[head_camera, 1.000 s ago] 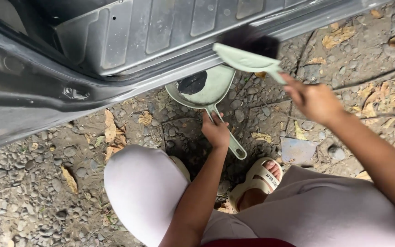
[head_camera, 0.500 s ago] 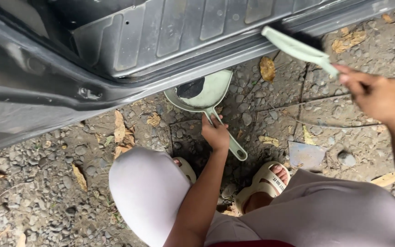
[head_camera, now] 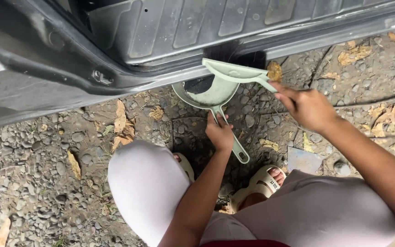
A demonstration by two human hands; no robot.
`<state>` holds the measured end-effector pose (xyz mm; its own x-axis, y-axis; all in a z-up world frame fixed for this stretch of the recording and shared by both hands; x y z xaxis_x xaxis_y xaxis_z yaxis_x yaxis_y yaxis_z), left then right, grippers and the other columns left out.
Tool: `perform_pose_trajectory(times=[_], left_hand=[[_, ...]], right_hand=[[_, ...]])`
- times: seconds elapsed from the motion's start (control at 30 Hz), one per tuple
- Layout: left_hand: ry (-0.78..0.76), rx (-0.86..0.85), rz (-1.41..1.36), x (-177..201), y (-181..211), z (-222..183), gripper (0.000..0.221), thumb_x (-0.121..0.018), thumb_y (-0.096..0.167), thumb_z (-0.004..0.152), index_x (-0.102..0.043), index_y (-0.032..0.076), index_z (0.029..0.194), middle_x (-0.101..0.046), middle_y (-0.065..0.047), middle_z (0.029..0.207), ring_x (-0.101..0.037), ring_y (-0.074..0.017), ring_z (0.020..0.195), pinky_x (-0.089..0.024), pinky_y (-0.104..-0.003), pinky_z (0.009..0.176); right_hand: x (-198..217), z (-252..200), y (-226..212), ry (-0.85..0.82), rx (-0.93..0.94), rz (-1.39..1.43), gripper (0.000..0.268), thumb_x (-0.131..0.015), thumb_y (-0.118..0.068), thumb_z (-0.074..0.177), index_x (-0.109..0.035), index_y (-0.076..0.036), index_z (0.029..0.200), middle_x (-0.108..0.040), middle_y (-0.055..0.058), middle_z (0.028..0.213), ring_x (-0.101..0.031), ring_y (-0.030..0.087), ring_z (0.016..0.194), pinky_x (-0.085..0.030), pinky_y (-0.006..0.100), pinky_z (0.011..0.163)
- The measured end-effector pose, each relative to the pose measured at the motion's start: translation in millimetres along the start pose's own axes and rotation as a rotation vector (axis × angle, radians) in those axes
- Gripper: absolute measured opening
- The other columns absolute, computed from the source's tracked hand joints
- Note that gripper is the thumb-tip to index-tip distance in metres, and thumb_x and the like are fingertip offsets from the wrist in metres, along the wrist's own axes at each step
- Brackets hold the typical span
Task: Sweeping dirt and debris from the car door sill and interior floor using a hand brush and dustpan.
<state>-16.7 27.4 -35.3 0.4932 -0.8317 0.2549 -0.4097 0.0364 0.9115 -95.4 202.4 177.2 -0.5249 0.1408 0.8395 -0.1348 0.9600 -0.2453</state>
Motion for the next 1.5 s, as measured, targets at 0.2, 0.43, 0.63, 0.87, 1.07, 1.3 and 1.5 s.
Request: perform_pose_trajectory(times=[0.2, 0.43, 0.63, 0.87, 1.07, 1.3, 1.5], left_hand=[[-0.02, 0.012, 0.009, 10, -13, 11, 0.044, -0.044, 0.012, 0.109, -0.043, -0.008, 0.148, -0.076, -0.022, 0.097, -0.074, -0.0241, 0.062, -0.065, -0.034, 0.056], [-0.016, 0.063, -0.037, 20, -10, 19, 0.044, -0.043, 0.012, 0.11, -0.041, -0.008, 0.149, -0.076, -0.022, 0.099, -0.073, -0.0208, 0.063, -0.064, -0.033, 0.057], [-0.004, 0.124, -0.052, 25, -1, 21, 0.045, -0.043, 0.014, 0.11, -0.041, -0.009, 0.149, -0.076, -0.022, 0.101, -0.073, -0.0204, 0.064, -0.064, -0.033, 0.059], [-0.047, 0.182, -0.039, 27, 6, 21, 0.046, -0.044, 0.015, 0.11, -0.04, -0.007, 0.15, -0.075, -0.022, 0.104, -0.074, -0.022, 0.069, -0.067, -0.033, 0.062], [-0.092, 0.171, -0.02, 29, 4, 30, 0.046, -0.042, 0.015, 0.111, -0.038, -0.003, 0.153, -0.075, -0.02, 0.106, -0.076, -0.0226, 0.073, -0.069, -0.034, 0.063], [-0.086, 0.136, -0.028, 23, 7, 28, 0.048, -0.042, 0.016, 0.11, -0.036, -0.004, 0.153, -0.075, -0.022, 0.107, -0.076, -0.0228, 0.068, -0.069, -0.034, 0.061], [-0.087, 0.118, -0.007, 5, 10, 17, 0.048, -0.044, 0.018, 0.108, -0.04, -0.003, 0.151, -0.077, -0.019, 0.1, -0.074, -0.0204, 0.062, -0.066, -0.03, 0.056]], right_hand=[[12, -17, -41, 0.125, 0.282, 0.116, 0.034, -0.057, -0.029, 0.1, -0.072, -0.026, 0.13, -0.075, 0.023, 0.067, -0.062, 0.036, 0.034, -0.052, 0.038, 0.043], [14, 24, -64, 0.252, 0.279, -0.173, 0.035, -0.05, -0.035, 0.108, -0.071, -0.024, 0.134, -0.076, 0.019, 0.07, -0.064, 0.026, 0.034, -0.053, 0.035, 0.042], [-43, 125, -133, 0.277, 0.355, -0.322, 0.047, -0.033, -0.045, 0.11, -0.044, -0.04, 0.155, -0.072, 0.021, 0.067, -0.075, 0.037, 0.059, -0.058, 0.049, 0.053], [-39, 146, -175, 0.219, 0.383, -0.065, 0.043, -0.039, -0.043, 0.108, -0.052, -0.035, 0.148, -0.073, 0.031, 0.081, -0.074, 0.047, 0.076, -0.06, 0.054, 0.07], [-4, 91, -143, 0.051, 0.349, -0.106, 0.047, -0.039, -0.039, 0.106, -0.046, -0.036, 0.152, -0.073, 0.03, 0.079, -0.075, 0.043, 0.071, -0.061, 0.05, 0.069], [0, 29, -113, -0.121, 0.225, -0.043, 0.044, -0.046, -0.032, 0.105, -0.054, -0.026, 0.147, -0.076, 0.029, 0.079, -0.07, 0.023, 0.043, -0.057, 0.03, 0.047], [-6, 32, -104, -0.026, 0.363, -0.043, 0.045, -0.049, -0.032, 0.103, -0.054, -0.027, 0.147, -0.075, 0.03, 0.09, -0.074, 0.031, 0.048, -0.055, 0.037, 0.047]])
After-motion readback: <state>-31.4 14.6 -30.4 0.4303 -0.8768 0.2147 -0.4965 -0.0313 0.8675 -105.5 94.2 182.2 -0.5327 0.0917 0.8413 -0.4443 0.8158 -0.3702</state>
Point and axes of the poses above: each hand's wrist, its own z-axis towards the middle knuckle, its own x-axis out of the back of the hand, y = z × x, the point moved 3 cm from there along z, towards the middle knuckle
